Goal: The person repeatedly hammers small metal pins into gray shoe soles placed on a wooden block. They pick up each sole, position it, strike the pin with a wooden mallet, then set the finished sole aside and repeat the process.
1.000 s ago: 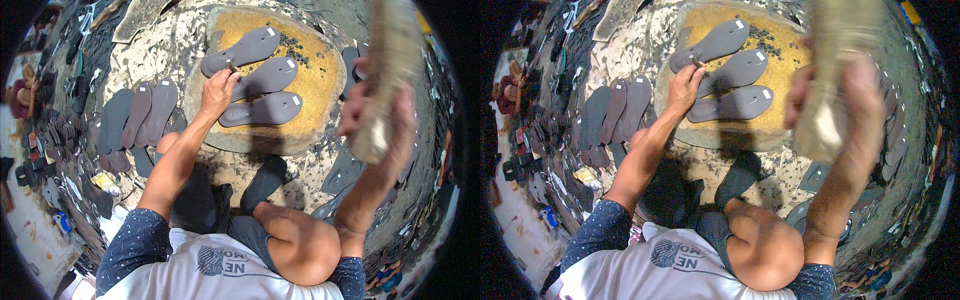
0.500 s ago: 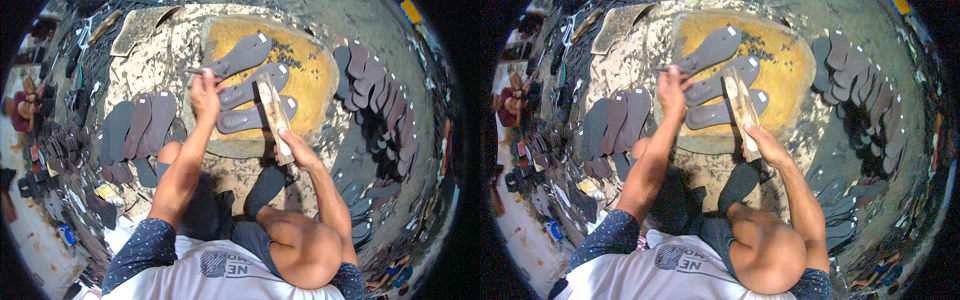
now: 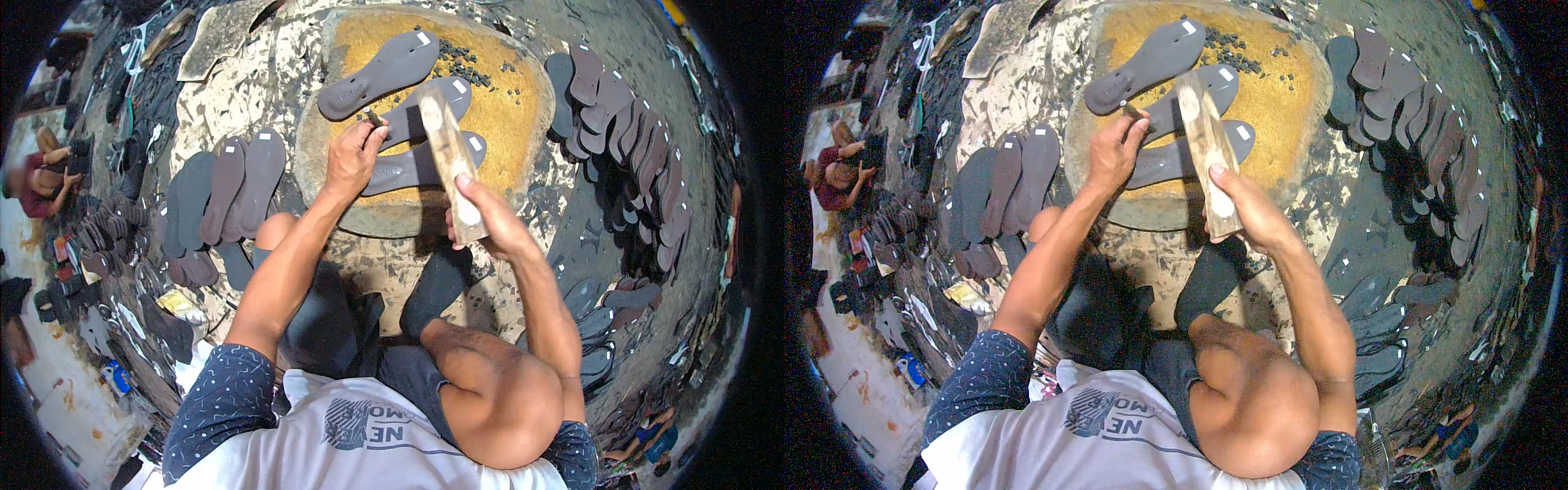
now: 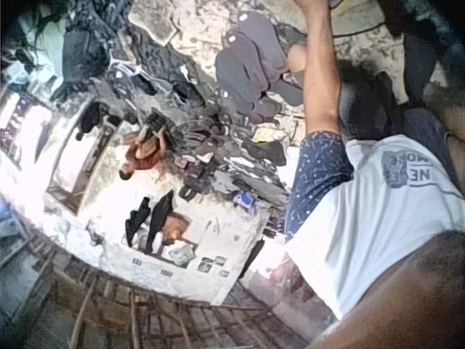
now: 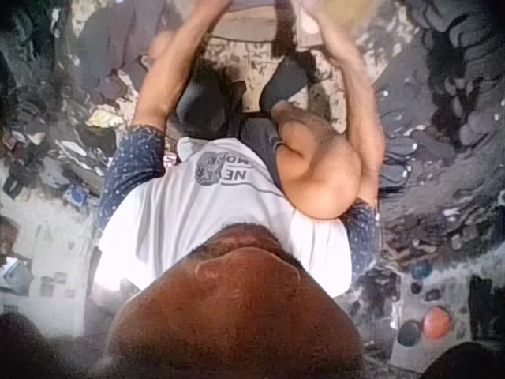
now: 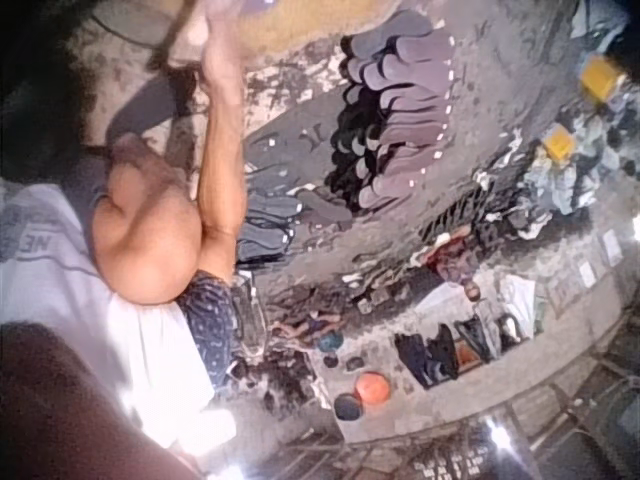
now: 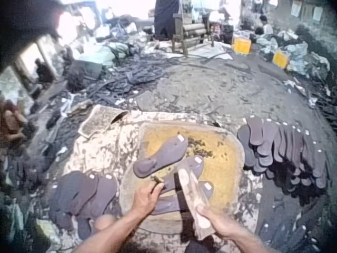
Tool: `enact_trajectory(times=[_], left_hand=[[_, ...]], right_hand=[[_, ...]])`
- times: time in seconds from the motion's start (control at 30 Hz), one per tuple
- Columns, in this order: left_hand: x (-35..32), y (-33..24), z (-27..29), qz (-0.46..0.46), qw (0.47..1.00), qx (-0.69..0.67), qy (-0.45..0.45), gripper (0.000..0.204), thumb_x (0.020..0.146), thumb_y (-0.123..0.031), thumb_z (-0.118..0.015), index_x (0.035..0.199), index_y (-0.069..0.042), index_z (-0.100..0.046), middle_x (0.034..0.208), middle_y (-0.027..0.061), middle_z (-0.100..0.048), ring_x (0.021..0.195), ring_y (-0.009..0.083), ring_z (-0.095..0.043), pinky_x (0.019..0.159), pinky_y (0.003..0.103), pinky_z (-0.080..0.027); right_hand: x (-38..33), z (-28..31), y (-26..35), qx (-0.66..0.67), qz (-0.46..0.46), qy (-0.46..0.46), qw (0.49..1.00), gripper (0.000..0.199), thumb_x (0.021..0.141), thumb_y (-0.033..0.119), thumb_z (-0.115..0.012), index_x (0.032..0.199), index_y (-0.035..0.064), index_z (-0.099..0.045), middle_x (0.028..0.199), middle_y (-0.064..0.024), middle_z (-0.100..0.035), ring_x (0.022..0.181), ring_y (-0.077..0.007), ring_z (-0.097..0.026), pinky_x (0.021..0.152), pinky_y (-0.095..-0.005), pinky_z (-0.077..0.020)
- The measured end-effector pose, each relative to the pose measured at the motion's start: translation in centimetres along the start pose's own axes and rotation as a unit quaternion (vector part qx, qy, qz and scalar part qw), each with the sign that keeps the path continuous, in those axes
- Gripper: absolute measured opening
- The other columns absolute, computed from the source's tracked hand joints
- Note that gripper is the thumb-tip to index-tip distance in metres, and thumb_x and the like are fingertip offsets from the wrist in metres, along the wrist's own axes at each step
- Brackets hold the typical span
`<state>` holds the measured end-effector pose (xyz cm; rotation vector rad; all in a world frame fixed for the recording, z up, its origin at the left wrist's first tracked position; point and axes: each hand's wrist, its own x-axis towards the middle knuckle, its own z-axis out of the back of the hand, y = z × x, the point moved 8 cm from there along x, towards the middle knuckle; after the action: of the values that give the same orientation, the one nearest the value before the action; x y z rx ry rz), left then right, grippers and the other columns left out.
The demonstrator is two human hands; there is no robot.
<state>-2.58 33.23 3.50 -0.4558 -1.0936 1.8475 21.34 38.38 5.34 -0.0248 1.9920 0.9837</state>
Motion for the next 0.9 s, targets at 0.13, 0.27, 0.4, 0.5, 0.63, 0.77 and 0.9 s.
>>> enact_trajectory(times=[0.13,0.27,0.4,0.5,0.63,0.77,0.9], left_hand=[[-0.8,-0.8,1.8,-0.086,0.994,0.056,-0.036,0.014,0.094,-0.012,-0.068,0.102,0.000,-0.070,0.098,0.0173,-0.071,0.091,0.0344,-0.068,0.080,0.041,-0.055],[-0.7,-1.7,0.7,-0.128,0.990,0.043,-0.039,0.015,0.094,-0.011,-0.068,0.104,0.000,-0.070,0.100,0.0160,-0.070,0.097,0.0346,-0.067,0.084,0.042,-0.054],[-0.7,-2.2,-1.2,-0.226,0.963,0.147,-0.015,0.022,0.089,-0.013,-0.072,0.109,-0.003,-0.070,0.103,0.0156,-0.070,0.101,0.0365,-0.065,0.089,0.046,-0.052],[-2.9,0.1,-0.9,-0.142,0.977,0.154,-0.029,0.021,0.092,-0.017,-0.070,0.107,-0.002,-0.068,0.100,0.0150,-0.068,0.099,0.0345,-0.065,0.089,0.045,-0.053],[1.2,2.6,2.6,0.217,0.906,-0.304,-0.200,0.032,0.104,-0.031,-0.059,0.108,0.000,-0.067,0.095,0.0138,-0.069,0.091,0.0204,-0.069,0.071,0.036,-0.058],[-2.2,0.4,0.2,0.180,0.970,-0.161,0.012,0.035,0.106,-0.032,-0.057,0.110,0.001,-0.068,0.086,0.0099,-0.072,0.076,0.0148,-0.071,0.068,0.028,-0.058],[-2.6,0.6,-0.2,0.186,0.974,-0.129,0.024,0.033,0.105,-0.029,-0.059,0.112,0.002,-0.068,0.086,0.0097,-0.072,0.080,0.0125,-0.071,0.072,0.028,-0.057]], right_hand=[[-7.9,-3.9,13.6,-0.085,0.226,-0.064,0.968,0.049,0.102,0.048,-0.055,0.101,-0.0002,-0.062,0.080,-0.0089,-0.068,0.068,-0.0181,-0.069,0.063,-0.0312,-0.0565],[-9.2,-3.9,12.0,-0.107,0.465,-0.048,0.878,0.046,0.101,0.042,-0.057,0.120,0.0004,-0.058,0.104,-0.0178,-0.067,0.095,-0.0296,-0.067,0.084,-0.0388,-0.0540],[0.3,-0.8,1.7,-0.334,0.103,-0.027,0.936,0.058,0.103,0.044,-0.057,0.137,-0.0029,-0.052,0.127,-0.0232,-0.064,0.120,-0.0320,-0.061,0.102,-0.0403,-0.0469],[-0.7,-0.8,-1.5,-0.112,-0.004,0.049,0.993,0.052,0.104,0.048,-0.053,0.122,-0.0003,-0.060,0.094,-0.0106,-0.068,0.080,-0.0173,-0.065,0.072,-0.0322,-0.0533],[1.5,1.6,-4.7,-0.025,0.001,-0.006,1.000,0.053,0.102,0.053,-0.054,0.112,0.0021,-0.058,0.076,-0.0103,-0.065,0.061,-0.0206,-0.067,0.052,-0.0360,-0.0566],[2.5,2.1,-5.0,-0.075,0.030,-0.013,0.997,0.051,0.102,0.054,-0.055,0.111,0.0033,-0.057,0.078,-0.0104,-0.065,0.062,-0.0207,-0.067,0.053,-0.0367,-0.0570],[1.7,0.8,-5.4,-0.014,0.001,0.013,1.000,0.052,0.101,0.055,-0.055,0.110,0.0035,-0.057,0.079,-0.0103,-0.065,0.063,-0.0201,-0.067,0.054,-0.0355,-0.0579]])
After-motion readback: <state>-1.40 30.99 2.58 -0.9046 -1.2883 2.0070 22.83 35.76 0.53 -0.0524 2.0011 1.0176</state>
